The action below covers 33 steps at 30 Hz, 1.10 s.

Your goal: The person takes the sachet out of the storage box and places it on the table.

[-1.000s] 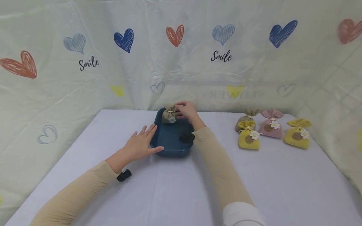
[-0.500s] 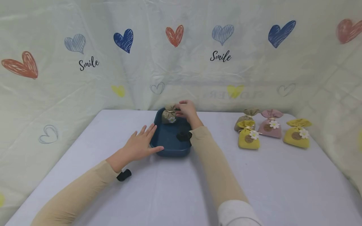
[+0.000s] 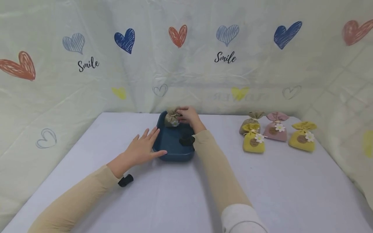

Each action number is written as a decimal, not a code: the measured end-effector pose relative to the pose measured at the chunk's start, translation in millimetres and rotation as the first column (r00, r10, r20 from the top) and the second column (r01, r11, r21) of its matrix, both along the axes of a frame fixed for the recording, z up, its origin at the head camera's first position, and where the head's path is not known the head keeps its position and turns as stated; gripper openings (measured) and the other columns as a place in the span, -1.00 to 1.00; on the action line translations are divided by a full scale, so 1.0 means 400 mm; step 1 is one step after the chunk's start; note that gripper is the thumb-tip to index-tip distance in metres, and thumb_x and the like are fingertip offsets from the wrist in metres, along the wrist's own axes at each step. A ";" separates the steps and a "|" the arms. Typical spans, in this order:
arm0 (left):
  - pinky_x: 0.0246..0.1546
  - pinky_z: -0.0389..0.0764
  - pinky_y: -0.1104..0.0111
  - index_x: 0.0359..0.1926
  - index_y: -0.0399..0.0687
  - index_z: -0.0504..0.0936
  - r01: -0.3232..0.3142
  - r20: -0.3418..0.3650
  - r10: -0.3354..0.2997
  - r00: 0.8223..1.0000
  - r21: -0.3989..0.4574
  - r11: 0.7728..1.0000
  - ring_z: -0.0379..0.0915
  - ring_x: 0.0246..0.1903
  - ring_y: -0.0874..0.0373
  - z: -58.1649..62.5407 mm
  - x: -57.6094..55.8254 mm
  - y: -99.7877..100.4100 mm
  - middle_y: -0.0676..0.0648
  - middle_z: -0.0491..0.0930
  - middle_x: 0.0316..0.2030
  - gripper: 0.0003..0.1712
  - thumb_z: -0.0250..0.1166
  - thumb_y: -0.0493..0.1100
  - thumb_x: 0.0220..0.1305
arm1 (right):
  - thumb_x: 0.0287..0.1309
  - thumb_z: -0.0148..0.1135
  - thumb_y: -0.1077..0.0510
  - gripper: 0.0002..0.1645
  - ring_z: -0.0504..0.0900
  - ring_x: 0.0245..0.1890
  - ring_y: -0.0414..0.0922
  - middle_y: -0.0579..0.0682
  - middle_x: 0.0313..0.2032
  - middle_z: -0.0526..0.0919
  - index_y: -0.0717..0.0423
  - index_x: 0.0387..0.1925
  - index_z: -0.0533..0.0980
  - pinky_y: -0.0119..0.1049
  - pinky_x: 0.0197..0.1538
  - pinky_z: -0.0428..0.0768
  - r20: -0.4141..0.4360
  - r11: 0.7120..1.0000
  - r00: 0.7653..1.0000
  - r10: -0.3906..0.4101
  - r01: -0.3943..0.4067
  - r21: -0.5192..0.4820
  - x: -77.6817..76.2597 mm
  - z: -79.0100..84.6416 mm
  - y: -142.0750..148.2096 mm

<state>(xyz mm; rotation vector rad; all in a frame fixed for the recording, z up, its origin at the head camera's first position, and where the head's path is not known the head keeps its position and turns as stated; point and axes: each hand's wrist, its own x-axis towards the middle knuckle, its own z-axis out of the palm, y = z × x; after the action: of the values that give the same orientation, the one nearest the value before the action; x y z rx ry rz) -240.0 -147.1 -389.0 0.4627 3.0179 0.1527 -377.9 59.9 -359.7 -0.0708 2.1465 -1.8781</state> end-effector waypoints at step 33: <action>0.44 0.01 -0.25 0.65 -0.10 -0.11 0.015 -0.026 -0.015 1.000 0.005 1.000 -0.22 0.57 -0.24 0.004 0.006 0.003 -0.14 -0.15 0.62 0.25 0.02 0.62 0.29 | 0.63 -0.07 0.10 -0.62 0.53 0.19 0.21 0.33 0.27 0.46 0.30 0.23 0.35 0.10 0.17 0.57 -0.246 0.986 0.969 0.014 0.027 0.163 0.018 -0.013 -0.008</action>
<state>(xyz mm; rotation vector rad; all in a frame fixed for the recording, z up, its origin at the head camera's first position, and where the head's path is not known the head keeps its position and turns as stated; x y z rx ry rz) -237.5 -145.7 -387.3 0.4914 3.0390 0.1550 -370.5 56.8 -364.8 -0.2767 2.4619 -1.7662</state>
